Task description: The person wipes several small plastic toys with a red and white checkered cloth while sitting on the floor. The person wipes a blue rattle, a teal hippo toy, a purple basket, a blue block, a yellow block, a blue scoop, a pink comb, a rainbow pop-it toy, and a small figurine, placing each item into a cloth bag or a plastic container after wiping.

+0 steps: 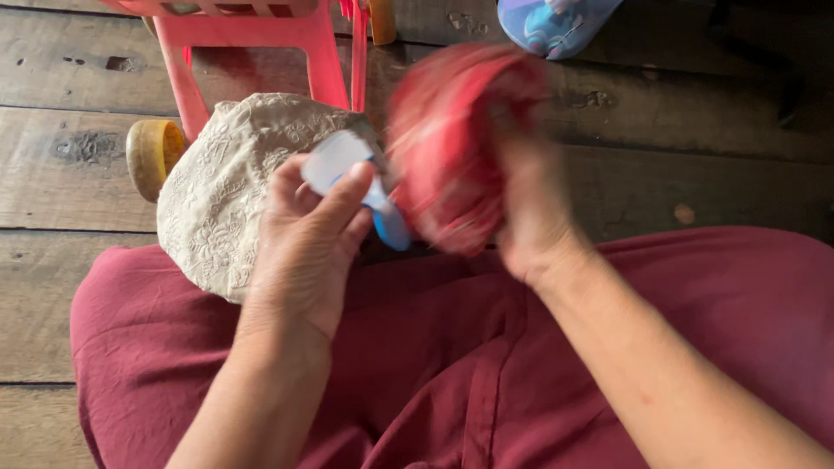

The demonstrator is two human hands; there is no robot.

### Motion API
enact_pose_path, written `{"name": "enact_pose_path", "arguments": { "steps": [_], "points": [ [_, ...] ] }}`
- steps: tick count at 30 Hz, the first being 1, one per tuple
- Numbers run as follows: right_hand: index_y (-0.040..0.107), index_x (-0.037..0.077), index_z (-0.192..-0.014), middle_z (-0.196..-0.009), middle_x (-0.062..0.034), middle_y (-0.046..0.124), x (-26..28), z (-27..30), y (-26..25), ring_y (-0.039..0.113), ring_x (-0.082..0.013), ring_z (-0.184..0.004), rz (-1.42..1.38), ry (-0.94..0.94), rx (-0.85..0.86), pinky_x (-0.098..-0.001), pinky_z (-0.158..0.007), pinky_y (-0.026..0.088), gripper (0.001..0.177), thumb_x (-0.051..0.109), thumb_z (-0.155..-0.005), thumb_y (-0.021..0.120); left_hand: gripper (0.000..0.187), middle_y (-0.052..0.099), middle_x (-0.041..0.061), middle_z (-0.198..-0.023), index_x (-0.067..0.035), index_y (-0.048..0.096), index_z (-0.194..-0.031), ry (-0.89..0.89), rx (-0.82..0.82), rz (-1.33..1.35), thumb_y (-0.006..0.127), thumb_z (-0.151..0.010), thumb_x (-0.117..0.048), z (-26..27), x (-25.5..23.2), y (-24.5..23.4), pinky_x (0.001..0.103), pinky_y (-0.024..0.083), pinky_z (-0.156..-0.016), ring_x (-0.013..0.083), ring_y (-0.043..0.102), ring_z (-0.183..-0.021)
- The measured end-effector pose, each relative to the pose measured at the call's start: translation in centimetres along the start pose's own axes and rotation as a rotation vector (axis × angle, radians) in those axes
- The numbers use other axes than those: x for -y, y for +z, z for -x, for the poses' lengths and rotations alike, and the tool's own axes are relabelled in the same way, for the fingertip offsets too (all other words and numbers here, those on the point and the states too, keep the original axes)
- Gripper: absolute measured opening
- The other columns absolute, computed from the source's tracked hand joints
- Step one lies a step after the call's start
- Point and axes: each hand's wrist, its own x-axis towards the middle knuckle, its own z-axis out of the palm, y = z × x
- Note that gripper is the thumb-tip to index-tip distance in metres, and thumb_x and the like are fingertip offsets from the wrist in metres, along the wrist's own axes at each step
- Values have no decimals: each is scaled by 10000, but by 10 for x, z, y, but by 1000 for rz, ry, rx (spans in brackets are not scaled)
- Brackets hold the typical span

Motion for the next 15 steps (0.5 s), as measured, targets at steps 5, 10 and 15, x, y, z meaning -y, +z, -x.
{"name": "enact_pose_path", "arguments": {
  "steps": [5,10,15],
  "points": [
    [685,20,-1163,-981,-22,685,-25,14,25,609,-87,-840,204,-35,37,-285,-732,529,335,320,-1021,644,510,654,13,-1088,-121,535,-1259,20,141,80,813,-832,-134,-2,9,4,298,584,-799,118,673,-963],
    [691,-6,-1069,-910,-109,733,-23,0,5,707,-175,-743,165,142,-127,-334,-660,594,292,242,-952,590,477,645,20,-1140,-127,528,-1286,15,166,159,784,-884,-151,0,9,-6,297,539,-809,127,648,-974],
    [619,-21,-1127,-942,-171,722,9,-1,-4,762,-293,-800,-221,144,72,-460,-751,669,386,330,-977,565,579,658,57,-1211,-106,451,-1463,54,236,258,690,-941,-187,2,-4,-3,355,543,-938,164,678,-1039]
  ]
}}
